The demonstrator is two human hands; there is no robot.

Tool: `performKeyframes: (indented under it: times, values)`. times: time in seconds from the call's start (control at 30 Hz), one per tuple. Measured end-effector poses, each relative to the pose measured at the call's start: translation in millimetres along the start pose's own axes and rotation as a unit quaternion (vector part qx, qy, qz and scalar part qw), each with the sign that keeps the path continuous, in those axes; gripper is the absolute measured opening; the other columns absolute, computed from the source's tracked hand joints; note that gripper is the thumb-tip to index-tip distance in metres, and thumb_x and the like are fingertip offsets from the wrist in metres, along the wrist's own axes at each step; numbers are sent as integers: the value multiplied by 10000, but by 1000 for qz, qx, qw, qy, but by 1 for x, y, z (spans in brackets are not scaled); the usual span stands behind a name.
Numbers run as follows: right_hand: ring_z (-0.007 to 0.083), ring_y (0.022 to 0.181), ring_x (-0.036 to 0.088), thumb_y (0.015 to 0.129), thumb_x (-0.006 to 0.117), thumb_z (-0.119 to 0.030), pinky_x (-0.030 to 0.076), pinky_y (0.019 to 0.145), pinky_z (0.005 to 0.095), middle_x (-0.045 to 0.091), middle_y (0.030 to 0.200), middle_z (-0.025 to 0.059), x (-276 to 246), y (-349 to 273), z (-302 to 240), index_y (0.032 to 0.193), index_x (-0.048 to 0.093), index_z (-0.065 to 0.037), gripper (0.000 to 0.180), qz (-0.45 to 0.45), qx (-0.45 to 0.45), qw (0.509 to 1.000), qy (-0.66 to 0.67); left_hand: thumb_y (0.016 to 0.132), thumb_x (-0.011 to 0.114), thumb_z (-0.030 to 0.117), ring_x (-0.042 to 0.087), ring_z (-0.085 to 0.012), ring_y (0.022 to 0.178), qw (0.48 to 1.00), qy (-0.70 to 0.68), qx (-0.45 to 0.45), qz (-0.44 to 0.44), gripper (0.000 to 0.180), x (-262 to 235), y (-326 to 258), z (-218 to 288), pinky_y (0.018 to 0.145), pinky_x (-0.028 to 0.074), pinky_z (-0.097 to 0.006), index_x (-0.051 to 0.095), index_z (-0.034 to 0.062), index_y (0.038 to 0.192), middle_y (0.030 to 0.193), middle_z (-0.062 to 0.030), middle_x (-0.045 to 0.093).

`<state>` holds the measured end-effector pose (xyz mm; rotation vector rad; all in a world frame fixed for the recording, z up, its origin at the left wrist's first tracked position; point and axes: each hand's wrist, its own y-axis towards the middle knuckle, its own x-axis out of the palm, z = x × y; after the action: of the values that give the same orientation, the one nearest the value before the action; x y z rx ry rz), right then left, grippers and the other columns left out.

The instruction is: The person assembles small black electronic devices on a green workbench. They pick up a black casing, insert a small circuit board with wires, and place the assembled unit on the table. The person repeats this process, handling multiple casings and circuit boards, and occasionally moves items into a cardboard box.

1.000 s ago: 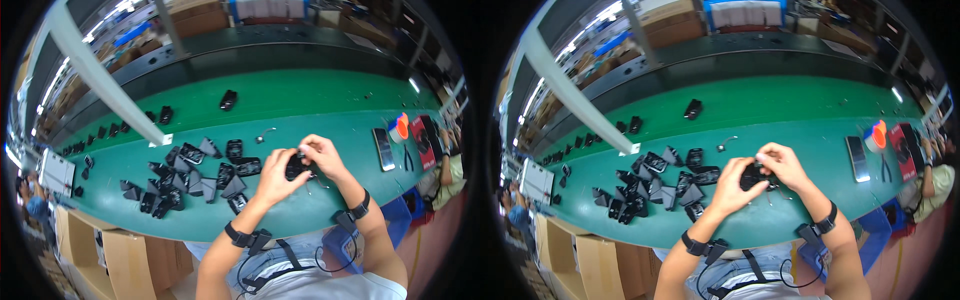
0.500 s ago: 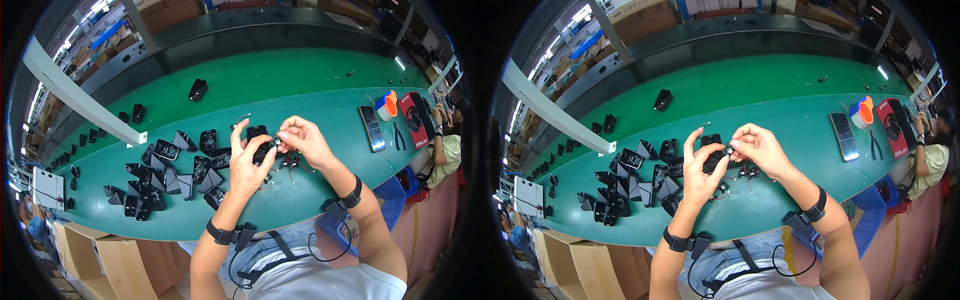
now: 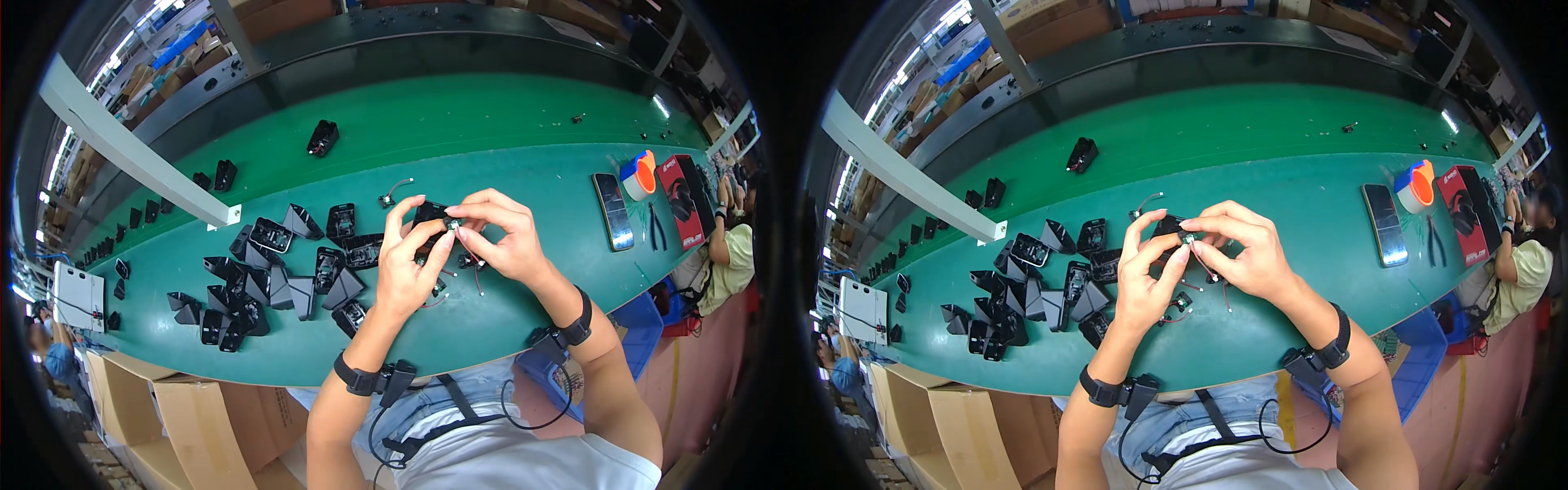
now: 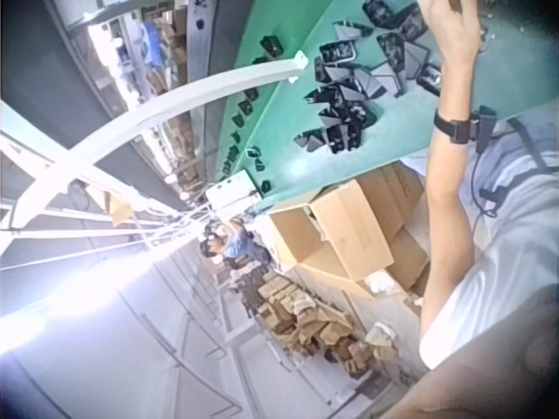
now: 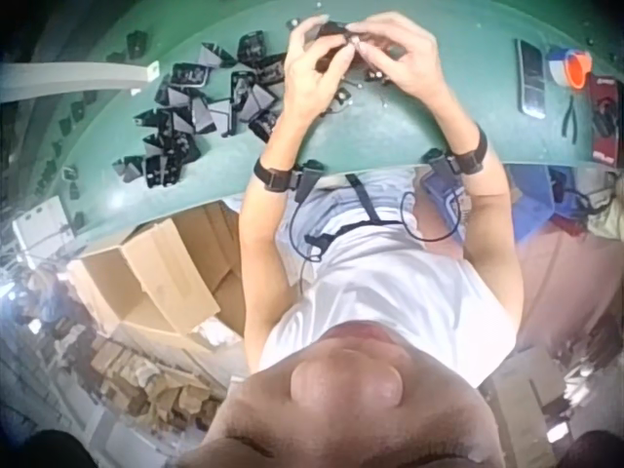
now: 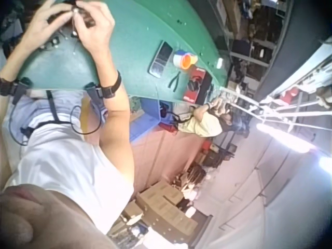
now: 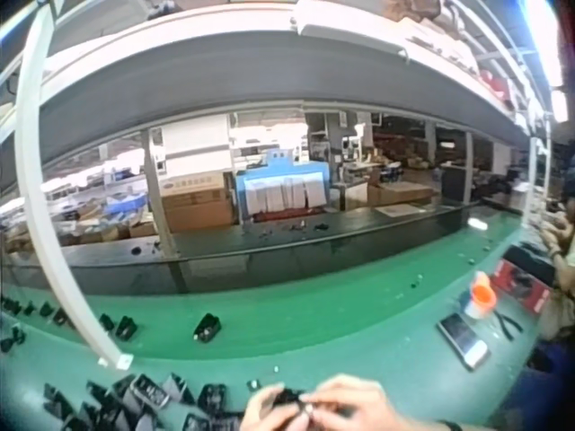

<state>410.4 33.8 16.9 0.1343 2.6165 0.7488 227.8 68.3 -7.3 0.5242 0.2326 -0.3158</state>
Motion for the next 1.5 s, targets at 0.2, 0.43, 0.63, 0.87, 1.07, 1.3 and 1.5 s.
performKeyframes:
  times: [0.2, 0.43, 0.63, 0.87, 1.07, 1.3, 1.5]
  values:
    - [141, 742, 683, 799, 755, -41, 548, 622, 257, 688, 945, 91, -4, 0, -2, 999, 753, -34, 200, 22, 7, 998, -64, 828, 739, 138, 543, -301, 1228, 1000, -9, 22, -9, 404, 0, 2, 10, 1011, 453, -411, 613, 18, 1193, 1321, -192, 547]
    - [143, 719, 673, 800, 752, -47, 530, 601, 245, 696, 894, 85, -4, -1, -2, 925, 740, -14, 130, -3, 37, 999, 10, 983, 582, 286, 619, -242, 1085, 972, -230, -41, -23, 489, -1, -2, 1, 936, 486, -355, 440, -3, 1350, 1184, -176, 631]
    - [148, 738, 672, 796, 749, -14, 538, 603, 263, 693, 879, 82, -2, -2, -16, 917, 736, -15, 121, -75, 28, 996, 35, 1057, 356, 467, 605, -160, 1002, 982, -175, -55, -39, 555, -2, -2, -2, 915, 463, -304, 552, -31, 1200, 1060, -113, 646]
    - [158, 698, 642, 817, 737, 9, 549, 617, 279, 659, 899, 107, 0, -5, -27, 932, 719, 4, 116, -18, -92, 995, 16, 1056, 364, 482, 613, -126, 874, 943, -305, -132, -25, 551, -7, -5, -8, 809, 491, -268, 587, -16, 1134, 996, -71, 654]
    - [147, 722, 631, 806, 735, 22, 518, 602, 262, 660, 899, 112, -4, -6, -26, 915, 709, 1, 113, 75, -83, 994, 0, 898, 715, 173, 575, -182, 1087, 920, -380, -65, -69, 455, 1, -1, 1, 904, 499, -323, 449, 25, 1236, 1212, -101, 530]
    - [131, 774, 634, 861, 701, -19, 497, 632, 244, 673, 900, 97, 3, -11, -17, 917, 698, 4, 61, 67, 48, 993, 86, 704, 861, 82, 491, -259, 1227, 987, -140, 74, 21, 598, 4, -1, 1, 1015, 449, -400, 415, 55, 1101, 1313, -176, 438]
    - [151, 737, 644, 826, 719, 11, 528, 643, 269, 664, 873, 113, 4, -11, -23, 900, 687, 18, 81, 34, 3, 999, 33, 627, 928, 177, 597, -247, 1047, 995, -44, 82, 37, 472, -2, -2, -2, 847, 526, -387, 496, 58, 774, 1210, -168, 503]
